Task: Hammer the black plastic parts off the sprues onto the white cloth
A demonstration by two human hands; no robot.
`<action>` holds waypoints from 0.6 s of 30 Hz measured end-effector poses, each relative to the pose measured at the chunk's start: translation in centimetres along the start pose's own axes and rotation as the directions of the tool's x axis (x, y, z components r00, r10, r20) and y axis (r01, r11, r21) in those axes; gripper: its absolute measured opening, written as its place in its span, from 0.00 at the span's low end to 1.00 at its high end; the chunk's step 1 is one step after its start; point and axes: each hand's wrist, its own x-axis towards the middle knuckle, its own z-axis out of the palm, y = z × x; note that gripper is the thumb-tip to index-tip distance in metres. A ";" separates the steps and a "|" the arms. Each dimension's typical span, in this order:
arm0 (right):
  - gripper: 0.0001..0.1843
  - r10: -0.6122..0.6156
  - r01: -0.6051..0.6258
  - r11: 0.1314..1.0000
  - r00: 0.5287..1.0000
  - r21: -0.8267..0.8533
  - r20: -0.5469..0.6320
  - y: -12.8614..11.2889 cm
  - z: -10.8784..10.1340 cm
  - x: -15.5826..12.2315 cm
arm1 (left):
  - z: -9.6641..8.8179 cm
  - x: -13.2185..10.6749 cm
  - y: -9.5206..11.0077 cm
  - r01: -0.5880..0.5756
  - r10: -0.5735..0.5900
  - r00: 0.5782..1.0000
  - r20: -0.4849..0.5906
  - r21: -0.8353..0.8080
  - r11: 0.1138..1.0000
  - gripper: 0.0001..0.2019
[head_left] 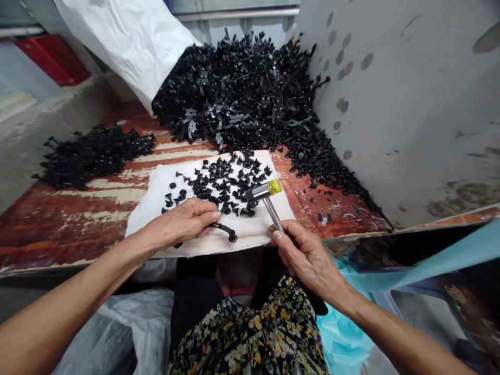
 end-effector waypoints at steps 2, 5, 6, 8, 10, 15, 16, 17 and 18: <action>0.12 -0.011 0.011 1.000 1.000 -0.012 0.000 -0.1 -0.1 0.0 | 0.0 0.0 0.1 -0.018 0.018 1.000 -0.009 0.021 1.000 0.18; 0.11 -0.050 0.049 0.997 0.999 -0.054 0.000 -0.2 -0.2 0.2 | 0.0 0.0 0.3 -0.030 0.031 0.999 -0.027 0.062 0.998 0.18; 0.12 -0.070 0.070 0.994 0.998 -0.085 0.001 -0.2 -0.2 0.3 | -0.1 0.1 0.4 -0.031 0.033 0.999 -0.032 0.072 0.997 0.17; 0.16 -0.137 0.136 0.975 0.991 -0.175 0.003 -0.5 -0.4 0.5 | -0.1 0.2 0.5 -0.037 0.040 0.999 -0.035 0.087 0.996 0.17; 0.22 -0.244 0.241 0.931 0.969 -0.275 0.021 -0.9 -0.5 0.9 | -0.2 0.3 0.6 -0.045 0.048 0.998 -0.031 0.100 0.994 0.17; 0.30 -0.499 0.495 0.772 0.861 -0.400 0.104 -2.0 -0.4 1.9 | -0.4 0.4 0.6 -0.039 0.040 0.999 -0.015 0.096 0.995 0.17; 0.31 -0.517 0.518 0.747 0.847 -0.416 0.125 -2.1 -0.3 2.1 | -0.5 0.4 0.5 -0.032 0.032 0.999 -0.007 0.087 0.996 0.17; 0.32 -0.516 0.527 0.729 0.842 -0.437 0.156 -2.1 -0.3 2.2 | -0.5 0.4 0.5 -0.021 0.021 1.000 0.001 0.077 0.997 0.17; 0.32 -0.497 0.525 0.714 0.846 -0.463 0.194 -2.2 -0.3 2.3 | -0.5 0.4 0.4 -0.010 0.009 1.000 0.009 0.066 0.998 0.17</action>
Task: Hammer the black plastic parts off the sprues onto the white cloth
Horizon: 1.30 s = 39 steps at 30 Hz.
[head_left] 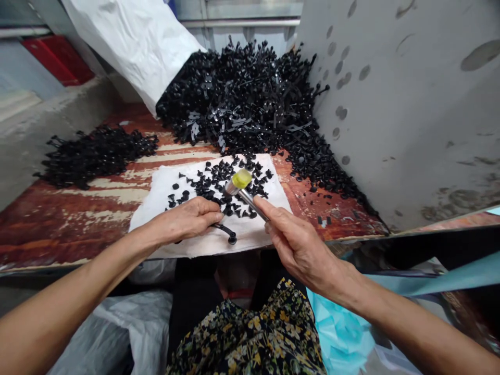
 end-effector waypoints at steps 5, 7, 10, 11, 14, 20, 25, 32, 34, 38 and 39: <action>0.30 -0.012 0.018 0.997 0.997 -0.073 0.082 -0.5 -0.7 0.4 | -0.1 0.1 -0.6 0.003 -0.003 1.000 0.013 -0.004 1.000 0.16; 0.29 -0.059 0.059 0.997 0.998 -0.055 0.000 -0.9 -1.1 0.6 | -0.1 0.2 -0.8 -0.018 0.018 1.000 0.010 -0.001 1.000 0.16; 0.30 -0.037 0.040 0.993 0.999 -0.110 0.034 -1.0 -1.2 0.7 | -0.1 0.2 -0.9 -0.038 0.038 0.999 0.006 0.011 0.999 0.17; 0.31 -0.006 0.018 0.990 0.996 -0.138 0.085 -0.9 -1.2 0.7 | -0.1 0.2 -1.0 -0.044 0.043 0.999 0.001 0.014 0.999 0.17; 0.31 0.010 0.008 0.989 0.993 -0.147 0.118 -1.2 -1.4 0.9 | -0.1 0.3 -1.2 -0.064 0.064 0.998 -0.004 0.025 0.998 0.17; 0.32 -0.127 0.114 0.982 0.989 -0.147 -0.079 -1.6 -1.2 0.5 | 0.1 0.2 -1.3 -0.059 0.058 0.997 0.046 0.011 0.998 0.17; 0.28 0.078 -0.067 0.991 0.993 -0.117 0.090 -1.1 -1.6 0.5 | 0.2 0.0 -0.9 -0.054 0.054 0.997 0.051 -0.001 0.999 0.20; 0.28 0.514 -0.399 0.684 0.857 0.610 -0.016 -0.2 -1.5 -0.4 | -0.9 -1.5 -1.8 0.024 0.037 0.983 0.181 -0.324 0.946 0.24; 0.33 0.627 -0.437 0.520 0.779 0.734 0.020 0.6 -0.8 -0.9 | -1.4 -2.3 -2.2 -0.001 0.069 0.985 0.159 -0.394 0.919 0.25; 0.39 0.724 -0.436 0.329 0.686 0.838 0.073 1.3 -0.1 -1.3 | -3.0 -3.0 -2.7 -0.023 0.057 0.996 0.068 -0.419 0.908 0.25; 0.40 0.727 -0.439 0.322 0.682 0.839 0.078 1.3 0.0 -1.4 | -3.9 -2.9 -2.8 -0.031 0.041 0.999 0.016 -0.411 0.911 0.24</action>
